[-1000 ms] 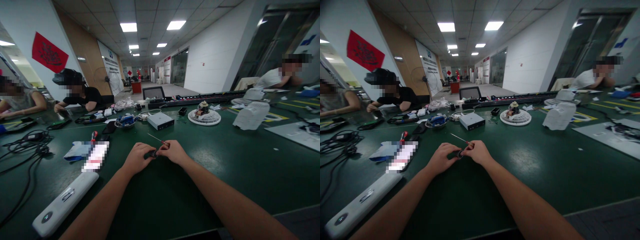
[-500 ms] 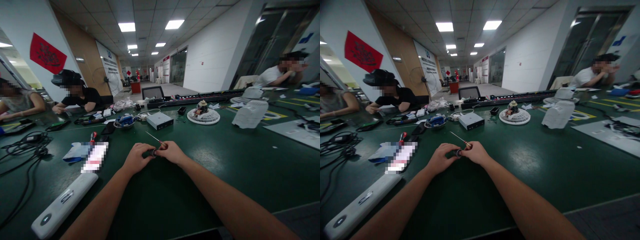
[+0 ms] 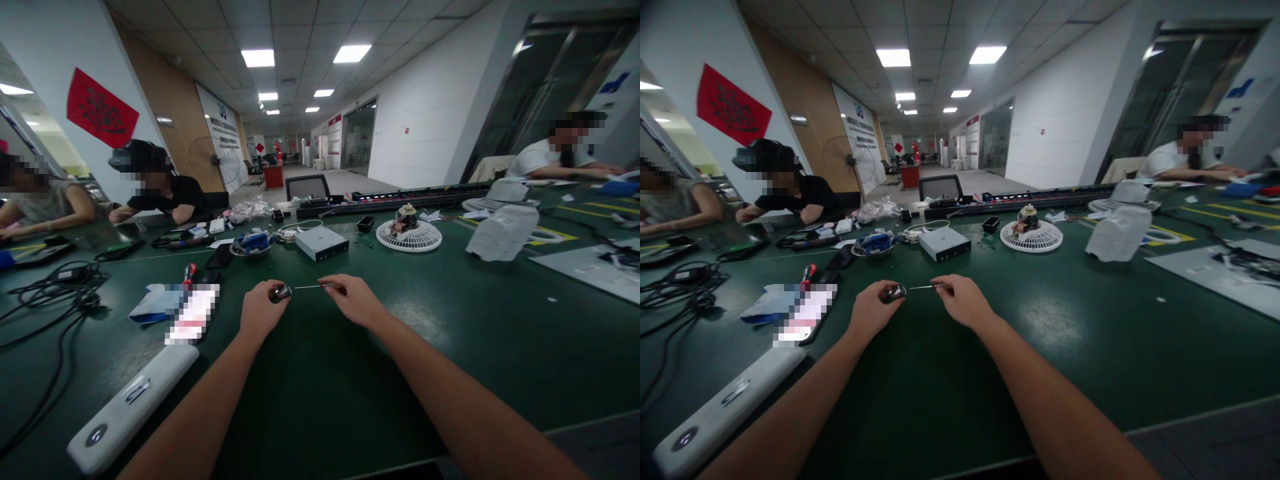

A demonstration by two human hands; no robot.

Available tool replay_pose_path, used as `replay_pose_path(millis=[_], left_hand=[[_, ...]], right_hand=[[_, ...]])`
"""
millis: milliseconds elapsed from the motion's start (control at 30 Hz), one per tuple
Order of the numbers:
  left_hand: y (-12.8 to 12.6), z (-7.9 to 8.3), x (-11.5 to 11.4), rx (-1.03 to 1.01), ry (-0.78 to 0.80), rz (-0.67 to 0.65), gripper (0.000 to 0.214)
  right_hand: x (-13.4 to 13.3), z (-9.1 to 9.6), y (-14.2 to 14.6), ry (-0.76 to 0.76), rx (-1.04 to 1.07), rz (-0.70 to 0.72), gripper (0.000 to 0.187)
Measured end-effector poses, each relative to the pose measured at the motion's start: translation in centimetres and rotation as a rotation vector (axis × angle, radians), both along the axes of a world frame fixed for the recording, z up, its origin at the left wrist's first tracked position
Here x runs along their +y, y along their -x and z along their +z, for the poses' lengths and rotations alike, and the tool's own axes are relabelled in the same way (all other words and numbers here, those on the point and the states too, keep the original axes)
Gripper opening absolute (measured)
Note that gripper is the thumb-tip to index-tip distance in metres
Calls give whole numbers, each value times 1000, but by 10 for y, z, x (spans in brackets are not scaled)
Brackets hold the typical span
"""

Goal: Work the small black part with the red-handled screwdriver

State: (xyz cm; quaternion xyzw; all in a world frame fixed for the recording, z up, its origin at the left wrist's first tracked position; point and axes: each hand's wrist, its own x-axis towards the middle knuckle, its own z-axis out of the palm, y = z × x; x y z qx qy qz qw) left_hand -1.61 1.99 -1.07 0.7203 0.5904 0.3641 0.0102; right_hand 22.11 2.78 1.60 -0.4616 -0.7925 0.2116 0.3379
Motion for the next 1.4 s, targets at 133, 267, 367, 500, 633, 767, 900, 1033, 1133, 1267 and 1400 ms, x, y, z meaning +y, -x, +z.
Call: replay_pose_path(millis=[133,267,367,500,633,767,900,1033,1133,1267,1400], left_hand=[[-6,3,-2,7,8,-91,26],[-9,6,-5,25,12,-134,28],[-10,6,-6,54,4,-171,28],[-12,6,-8,86,-11,-223,31],[-13,7,-9,123,-16,-206,31],[-13,7,-10,126,-16,-201,31],[-13,8,-10,135,-21,-198,31],[-12,7,-8,116,-37,-131,30],[-10,5,-6,35,-70,-49,31],[-6,1,-3,-17,-99,29,28],[-4,-2,-1,-20,-47,60,25]], right_hand=[[2,-4,1,-6,26,51,28],[4,-4,-1,5,4,-41,25],[5,-4,-2,86,45,8,23],[6,-4,-1,141,98,9,25],[3,-2,1,122,28,-99,22],[0,0,1,138,22,-63,21],[-2,2,2,78,-35,-101,21],[-5,1,3,16,-157,-153,21],[-5,-1,4,21,-180,-203,32],[-4,-7,11,79,-103,-180,27],[-1,-17,22,107,-30,-24,18]])
